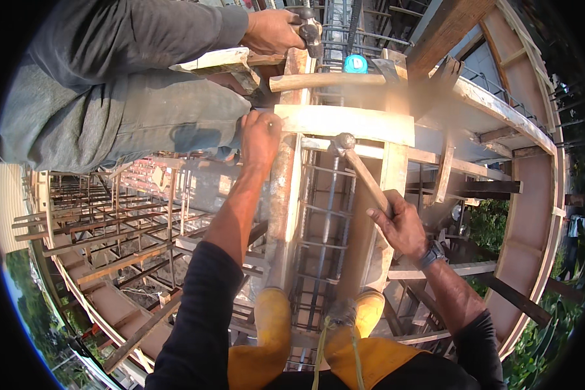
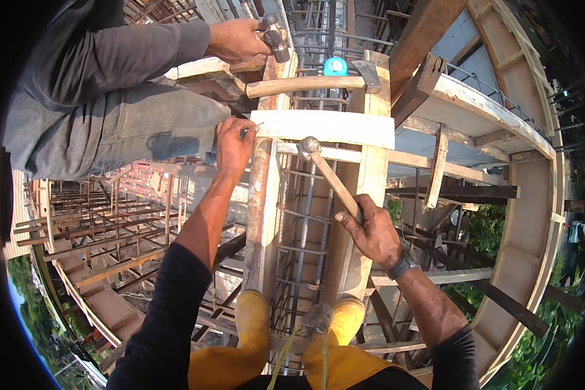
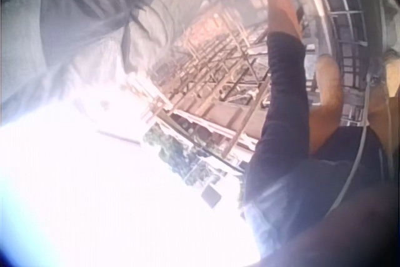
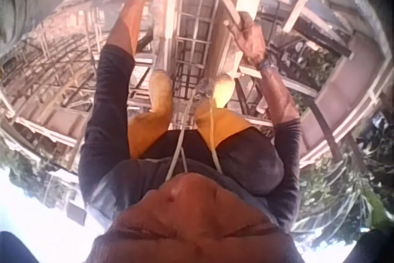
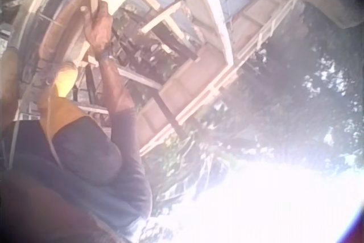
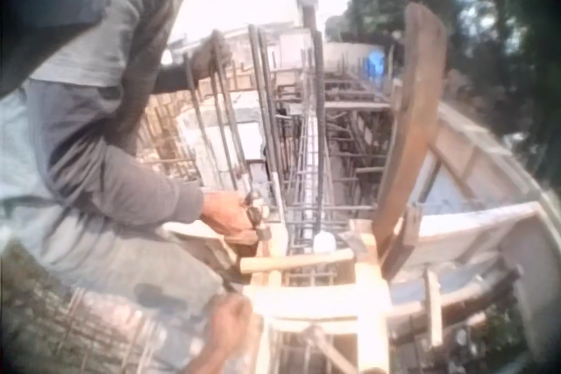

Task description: The person secures wooden formwork for a concrete beam by positioning wooden spacers and nailing them into the side panels with a hammer.

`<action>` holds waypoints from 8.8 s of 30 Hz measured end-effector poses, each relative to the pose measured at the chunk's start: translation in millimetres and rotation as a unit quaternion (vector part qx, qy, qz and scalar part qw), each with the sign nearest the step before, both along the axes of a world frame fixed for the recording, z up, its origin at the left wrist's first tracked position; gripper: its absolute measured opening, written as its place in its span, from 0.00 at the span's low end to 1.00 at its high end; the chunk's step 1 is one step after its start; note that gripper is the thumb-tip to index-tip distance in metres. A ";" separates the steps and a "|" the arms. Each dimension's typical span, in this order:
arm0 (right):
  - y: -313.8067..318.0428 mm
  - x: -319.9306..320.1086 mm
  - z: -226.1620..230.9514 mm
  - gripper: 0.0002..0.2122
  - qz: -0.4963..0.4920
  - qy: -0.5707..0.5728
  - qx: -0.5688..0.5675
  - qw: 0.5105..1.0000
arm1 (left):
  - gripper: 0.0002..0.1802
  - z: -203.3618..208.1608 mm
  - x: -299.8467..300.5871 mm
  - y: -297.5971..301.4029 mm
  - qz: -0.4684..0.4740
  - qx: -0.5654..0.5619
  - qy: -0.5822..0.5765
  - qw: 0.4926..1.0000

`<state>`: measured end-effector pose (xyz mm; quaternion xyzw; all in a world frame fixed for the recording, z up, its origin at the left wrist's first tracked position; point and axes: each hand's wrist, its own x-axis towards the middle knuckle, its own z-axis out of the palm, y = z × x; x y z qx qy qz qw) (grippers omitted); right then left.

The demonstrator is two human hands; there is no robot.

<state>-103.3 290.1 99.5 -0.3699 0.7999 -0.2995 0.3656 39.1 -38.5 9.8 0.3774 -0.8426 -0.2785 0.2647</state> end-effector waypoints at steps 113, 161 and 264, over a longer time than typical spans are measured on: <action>-182.1 -33.5 46.5 0.22 0.054 0.097 -0.071 0.991 | 0.17 -80.3 -23.7 -3.6 0.158 0.241 0.191 0.938; -137.2 -16.1 -18.4 0.16 0.042 0.097 -0.093 0.990 | 0.13 -88.1 -22.3 -2.5 0.162 0.386 0.268 0.868; 20.6 -70.9 33.9 0.13 -0.190 0.167 0.037 0.967 | 0.09 -6.6 -182.5 153.9 -0.142 0.092 0.050 0.984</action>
